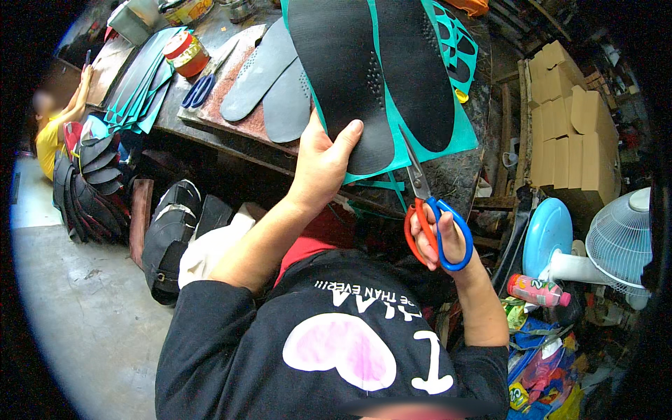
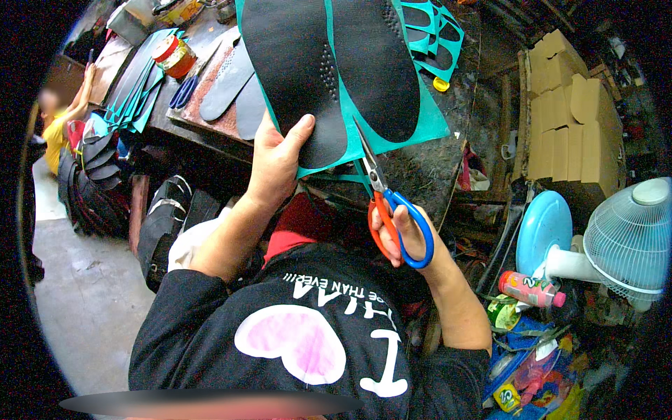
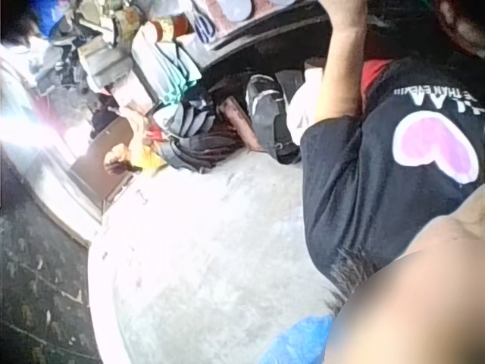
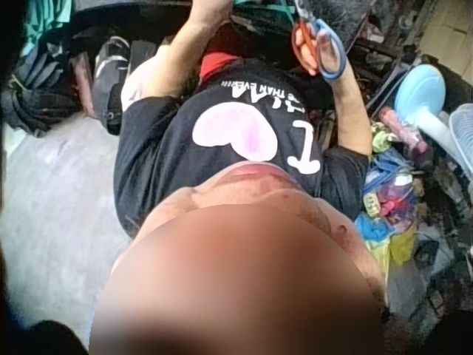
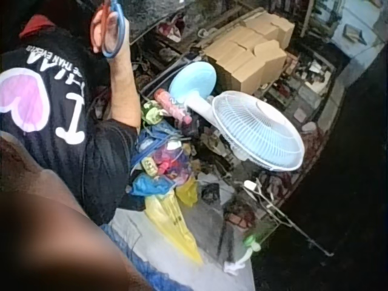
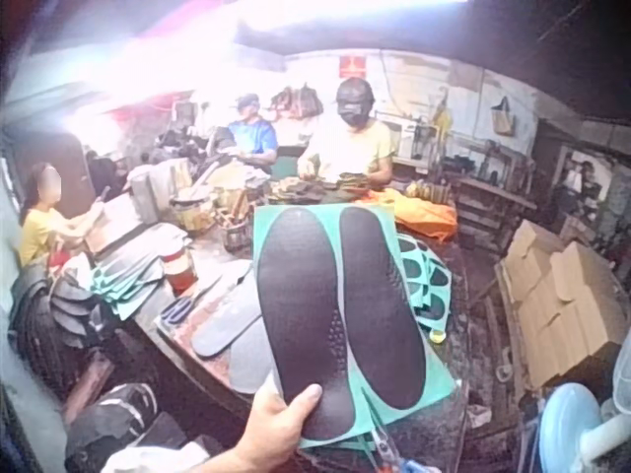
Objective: The person uses a hammer and a small metal tool to tap along the edges of a black shoe insole placed on a green sheet. Then they use scissors to trim the green sheet around the insole, separating the insole from the surrounding material.
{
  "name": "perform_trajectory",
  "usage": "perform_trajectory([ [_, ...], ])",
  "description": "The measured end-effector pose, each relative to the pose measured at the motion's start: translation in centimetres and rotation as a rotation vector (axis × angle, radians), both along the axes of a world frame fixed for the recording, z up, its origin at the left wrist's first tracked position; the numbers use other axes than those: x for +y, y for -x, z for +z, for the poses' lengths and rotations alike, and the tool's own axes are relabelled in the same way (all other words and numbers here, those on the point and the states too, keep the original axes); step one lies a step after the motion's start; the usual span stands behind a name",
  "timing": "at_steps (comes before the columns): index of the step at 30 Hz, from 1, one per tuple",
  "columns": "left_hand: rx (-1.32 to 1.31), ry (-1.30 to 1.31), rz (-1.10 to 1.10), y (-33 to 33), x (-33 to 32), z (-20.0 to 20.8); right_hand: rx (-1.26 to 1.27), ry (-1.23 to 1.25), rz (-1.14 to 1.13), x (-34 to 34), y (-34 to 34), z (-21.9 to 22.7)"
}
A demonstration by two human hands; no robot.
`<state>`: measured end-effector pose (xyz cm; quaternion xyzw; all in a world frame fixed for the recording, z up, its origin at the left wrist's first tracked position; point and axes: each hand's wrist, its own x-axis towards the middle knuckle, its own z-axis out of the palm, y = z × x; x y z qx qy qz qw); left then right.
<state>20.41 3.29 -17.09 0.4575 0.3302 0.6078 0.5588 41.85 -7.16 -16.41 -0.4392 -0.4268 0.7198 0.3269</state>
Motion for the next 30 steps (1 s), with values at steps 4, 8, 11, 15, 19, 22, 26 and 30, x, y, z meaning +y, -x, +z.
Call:
perform_trajectory([
  [4,0.083,0.004,-0.074,-0.9,-1.2,-0.1,0.119,-0.057,-0.053,0.9,1.0,0.0],
  [8,-0.013,0.063,-0.101,-0.8,-1.9,0.5,0.007,-0.058,-0.078,0.6,1.2,0.0],
  [11,-0.146,0.233,-0.187,1.1,-0.4,1.3,-0.120,-0.083,-0.053,0.0,0.9,0.1],
  [15,0.003,0.155,-0.160,2.5,2.0,1.4,-0.108,-0.040,0.011,-0.1,0.7,0.2],
  [19,0.030,0.064,-0.126,1.4,1.1,0.4,-0.017,-0.055,0.050,0.3,1.1,0.2],
  [22,0.014,0.048,-0.100,1.0,0.5,-0.1,-0.007,-0.042,-0.008,0.1,1.4,0.6],
  [26,-0.033,0.080,-0.089,0.9,0.2,-0.3,-0.063,0.008,-0.001,-0.4,1.5,1.4],
  [30,-0.046,0.115,-0.114,0.5,-0.5,-0.4,-0.002,-0.001,-0.026,-0.3,1.8,1.7],
])
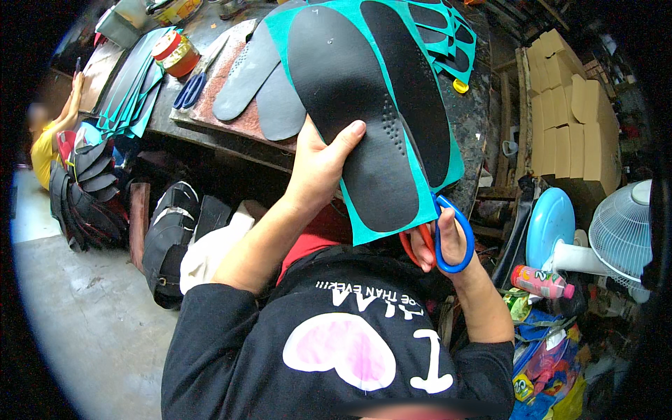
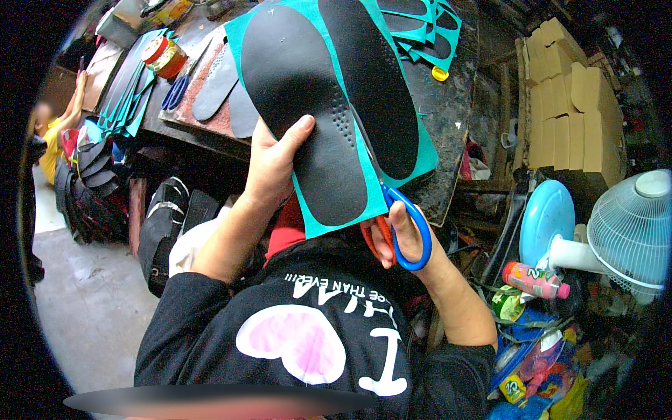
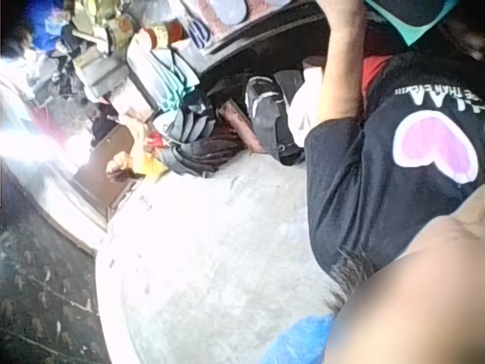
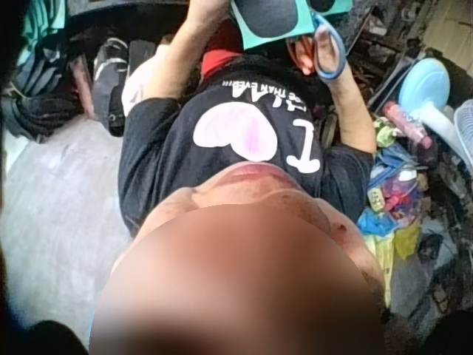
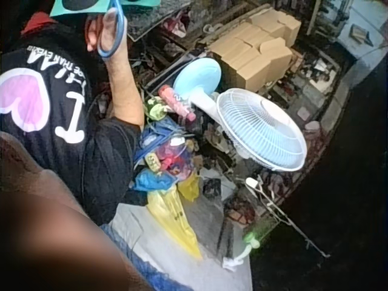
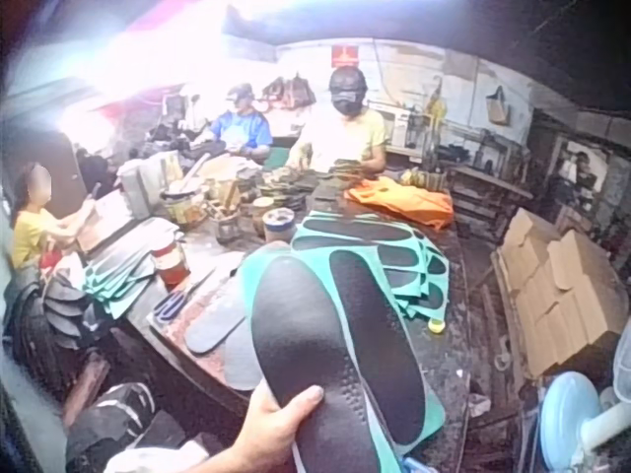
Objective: The person uses a hammer and a small metal tool to tap along the edges of a black shoe insole placed on a green sheet. Then they use scissors to trim the green sheet around the insole, separating the insole from the surrounding material.
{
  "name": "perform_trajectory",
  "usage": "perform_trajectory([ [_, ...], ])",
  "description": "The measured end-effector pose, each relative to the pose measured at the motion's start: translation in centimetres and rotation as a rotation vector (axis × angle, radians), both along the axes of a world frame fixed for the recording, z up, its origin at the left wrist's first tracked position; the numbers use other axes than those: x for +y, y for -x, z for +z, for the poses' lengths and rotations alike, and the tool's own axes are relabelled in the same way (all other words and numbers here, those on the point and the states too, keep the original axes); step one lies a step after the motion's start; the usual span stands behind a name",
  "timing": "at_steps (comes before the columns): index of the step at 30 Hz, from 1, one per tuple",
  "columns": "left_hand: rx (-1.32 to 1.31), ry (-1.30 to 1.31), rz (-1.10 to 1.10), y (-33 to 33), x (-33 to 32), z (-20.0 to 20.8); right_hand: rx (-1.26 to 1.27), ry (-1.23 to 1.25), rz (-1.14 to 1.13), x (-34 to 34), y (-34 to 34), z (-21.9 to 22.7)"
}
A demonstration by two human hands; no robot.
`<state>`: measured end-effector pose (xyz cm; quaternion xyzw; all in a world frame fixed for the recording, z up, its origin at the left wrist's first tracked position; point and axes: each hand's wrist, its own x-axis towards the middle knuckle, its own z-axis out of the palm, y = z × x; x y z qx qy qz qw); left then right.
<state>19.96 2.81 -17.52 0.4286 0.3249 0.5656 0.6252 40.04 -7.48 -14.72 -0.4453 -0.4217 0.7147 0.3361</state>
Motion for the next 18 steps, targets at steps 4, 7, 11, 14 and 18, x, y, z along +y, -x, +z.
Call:
perform_trajectory([
  [4,-0.037,0.020,-0.028,-0.5,-0.9,-0.2,0.107,-0.092,-0.093,0.4,0.6,-0.4],
  [7,-0.096,0.070,-0.071,-0.4,-0.8,-0.1,0.117,-0.034,-0.063,0.7,0.5,-0.2],
  [11,-0.082,0.180,-0.161,-0.5,-1.3,0.0,0.011,0.039,-0.050,2.0,0.2,0.2],
  [14,-0.088,0.263,-0.215,-1.4,-2.4,-0.1,0.145,0.000,-0.123,2.9,0.6,-0.1],
  [18,-0.188,0.277,-0.223,-1.3,-2.3,-0.1,0.023,-0.066,-0.223,3.3,1.2,-0.9],
])
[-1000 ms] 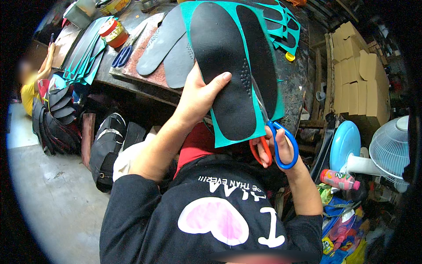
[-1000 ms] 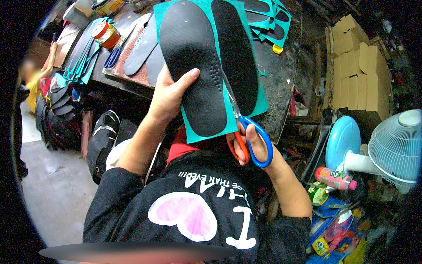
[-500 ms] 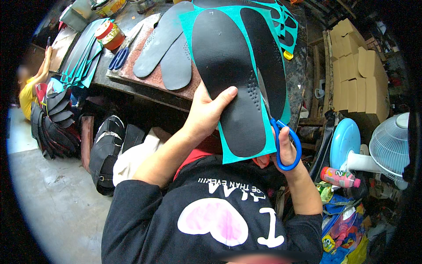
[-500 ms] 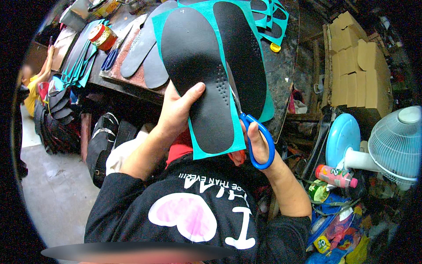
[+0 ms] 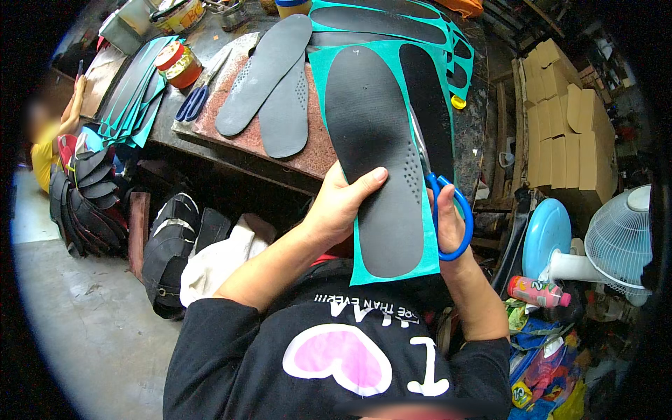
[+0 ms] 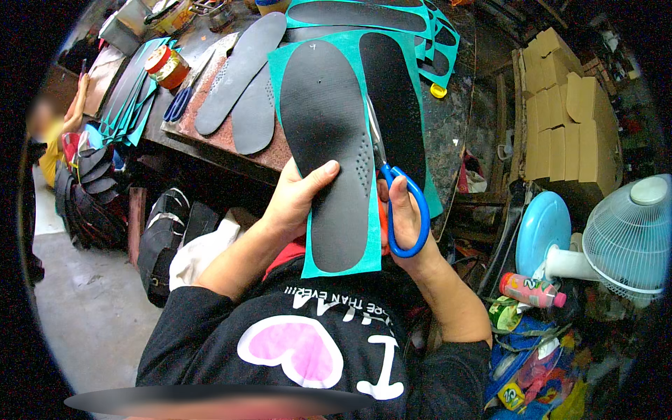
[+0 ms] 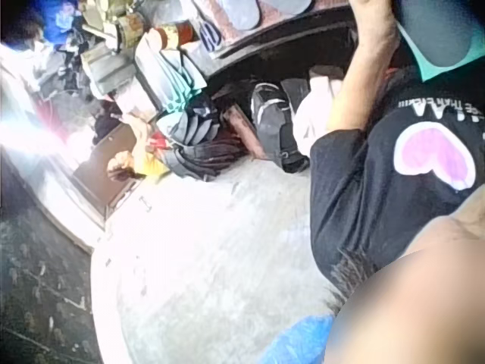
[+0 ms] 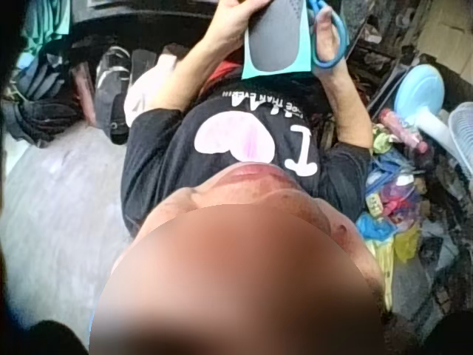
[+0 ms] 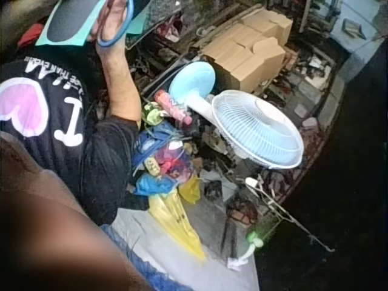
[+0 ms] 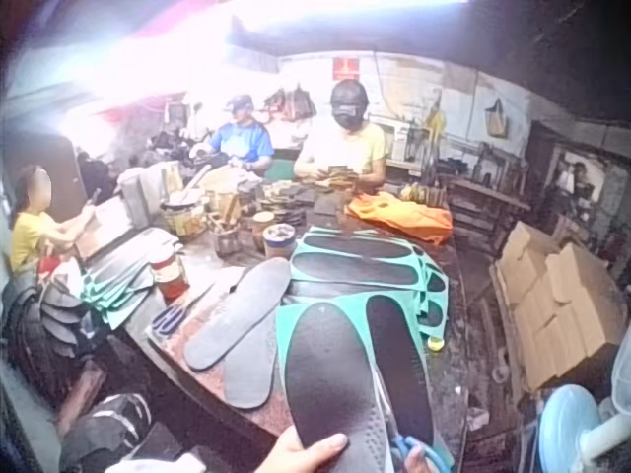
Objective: The person uses a hammer and a small metal tool to tap along the edges of a black shoe insole placed on a green sheet. Then they use scissors to trim the green sheet around the insole, separating the insole from the surrounding material.
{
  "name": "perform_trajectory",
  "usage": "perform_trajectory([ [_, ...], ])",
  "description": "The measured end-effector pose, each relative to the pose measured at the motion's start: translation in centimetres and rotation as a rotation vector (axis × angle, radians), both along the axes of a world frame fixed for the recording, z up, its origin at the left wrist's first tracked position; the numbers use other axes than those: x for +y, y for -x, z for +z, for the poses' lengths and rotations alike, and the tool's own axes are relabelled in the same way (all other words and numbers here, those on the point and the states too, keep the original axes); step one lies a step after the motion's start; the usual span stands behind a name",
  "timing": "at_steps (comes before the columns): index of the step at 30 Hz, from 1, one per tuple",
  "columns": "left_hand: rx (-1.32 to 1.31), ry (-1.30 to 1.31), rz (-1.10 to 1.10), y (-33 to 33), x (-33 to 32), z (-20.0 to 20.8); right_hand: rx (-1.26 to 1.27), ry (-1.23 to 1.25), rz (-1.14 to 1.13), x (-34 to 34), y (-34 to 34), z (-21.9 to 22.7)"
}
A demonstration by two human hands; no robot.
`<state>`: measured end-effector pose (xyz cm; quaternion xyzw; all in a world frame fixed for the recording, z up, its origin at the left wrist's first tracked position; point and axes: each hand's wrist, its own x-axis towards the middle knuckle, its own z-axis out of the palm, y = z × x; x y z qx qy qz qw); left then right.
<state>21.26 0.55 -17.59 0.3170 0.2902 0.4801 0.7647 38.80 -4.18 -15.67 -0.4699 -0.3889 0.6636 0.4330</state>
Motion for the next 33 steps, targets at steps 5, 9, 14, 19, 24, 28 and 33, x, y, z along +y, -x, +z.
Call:
perform_trajectory([
  [5,0.014,0.030,-0.083,0.6,0.2,0.6,0.101,0.027,0.157,2.7,-1.6,-0.4],
  [9,0.026,0.071,-0.115,1.0,0.6,1.0,-0.009,0.040,0.319,4.4,-3.4,-0.3],
  [14,0.018,0.094,-0.109,0.9,0.7,1.1,-0.076,0.008,0.167,5.7,-2.3,-1.2],
  [19,0.015,0.051,-0.188,0.8,0.4,1.0,-0.145,-0.014,0.209,7.8,-2.4,-0.5],
  [24,0.023,0.016,-0.199,1.8,0.4,1.2,0.021,0.014,0.056,8.7,-1.2,-0.1],
  [28,0.105,0.033,-0.118,1.9,0.9,1.5,-0.181,-0.028,-0.075,8.7,-0.8,0.2],
  [33,0.116,-0.044,0.256,2.7,3.7,1.8,-0.070,-0.129,0.044,4.5,-0.8,1.0],
])
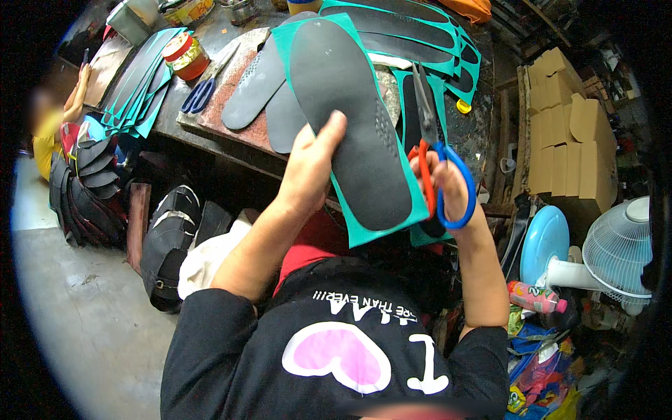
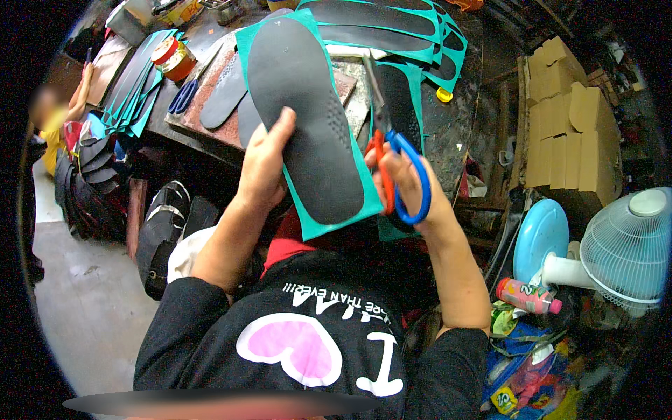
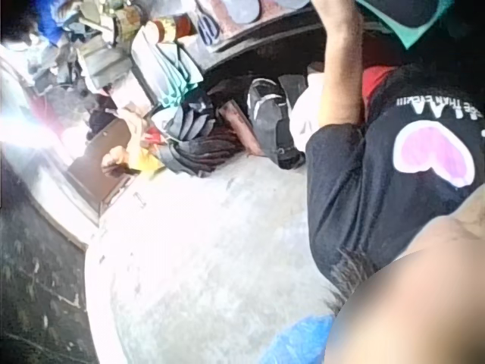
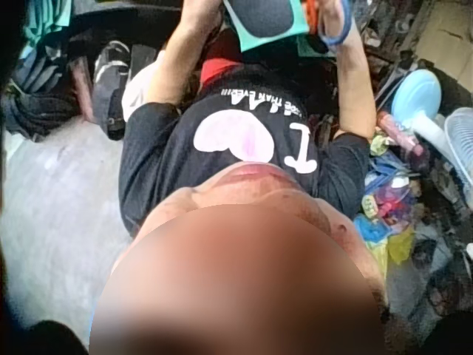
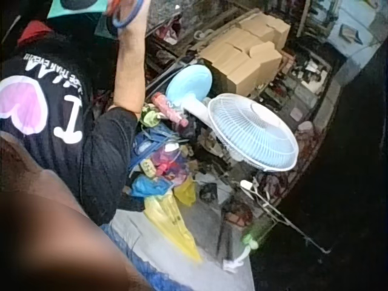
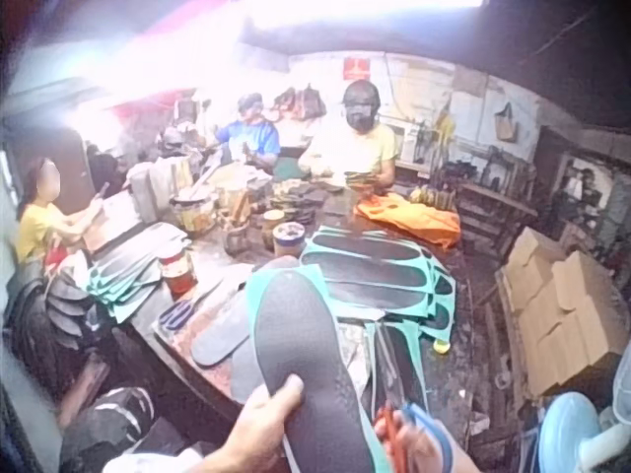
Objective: The person uses a hammer and a small metal tool to tap along the edges of a black shoe insole placed on a green sheet. Then they use scissors to trim the green sheet around the insole, separating the insole from the surrounding material.
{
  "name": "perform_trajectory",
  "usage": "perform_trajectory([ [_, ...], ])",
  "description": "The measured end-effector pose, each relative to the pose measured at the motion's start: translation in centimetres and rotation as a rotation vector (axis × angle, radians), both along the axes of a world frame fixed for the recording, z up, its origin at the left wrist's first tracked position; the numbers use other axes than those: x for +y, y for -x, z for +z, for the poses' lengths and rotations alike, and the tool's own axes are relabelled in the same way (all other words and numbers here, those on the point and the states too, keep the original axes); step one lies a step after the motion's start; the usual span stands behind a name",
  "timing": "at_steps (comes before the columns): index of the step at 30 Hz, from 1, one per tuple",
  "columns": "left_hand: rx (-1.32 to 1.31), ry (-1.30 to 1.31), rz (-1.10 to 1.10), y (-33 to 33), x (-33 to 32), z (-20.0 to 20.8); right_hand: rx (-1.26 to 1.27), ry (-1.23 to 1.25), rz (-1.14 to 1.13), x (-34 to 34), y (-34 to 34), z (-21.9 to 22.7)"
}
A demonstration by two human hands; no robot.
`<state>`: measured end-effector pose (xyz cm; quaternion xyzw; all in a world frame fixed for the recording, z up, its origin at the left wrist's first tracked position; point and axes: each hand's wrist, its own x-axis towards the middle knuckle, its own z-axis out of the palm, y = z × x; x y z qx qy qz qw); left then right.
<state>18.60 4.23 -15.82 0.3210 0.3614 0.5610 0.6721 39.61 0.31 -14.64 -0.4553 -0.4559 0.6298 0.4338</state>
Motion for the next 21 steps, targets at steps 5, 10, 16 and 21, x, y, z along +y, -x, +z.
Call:
perform_trajectory([
  [5,-0.072,0.024,-0.214,-0.8,-1.4,0.2,-0.086,0.027,-0.027,-2.8,0.4,0.7],
  [10,0.130,-0.144,-0.286,-0.5,-2.9,0.9,-0.154,-0.019,-0.049,-3.8,0.4,-0.1],
  [16,0.185,-0.156,-0.050,1.4,-0.5,1.3,-0.117,0.027,0.272,-6.1,-1.0,-1.4],
  [21,0.164,-0.163,-0.153,0.6,-1.2,0.9,-0.283,-0.085,0.262,-6.0,-0.9,-0.7],
])
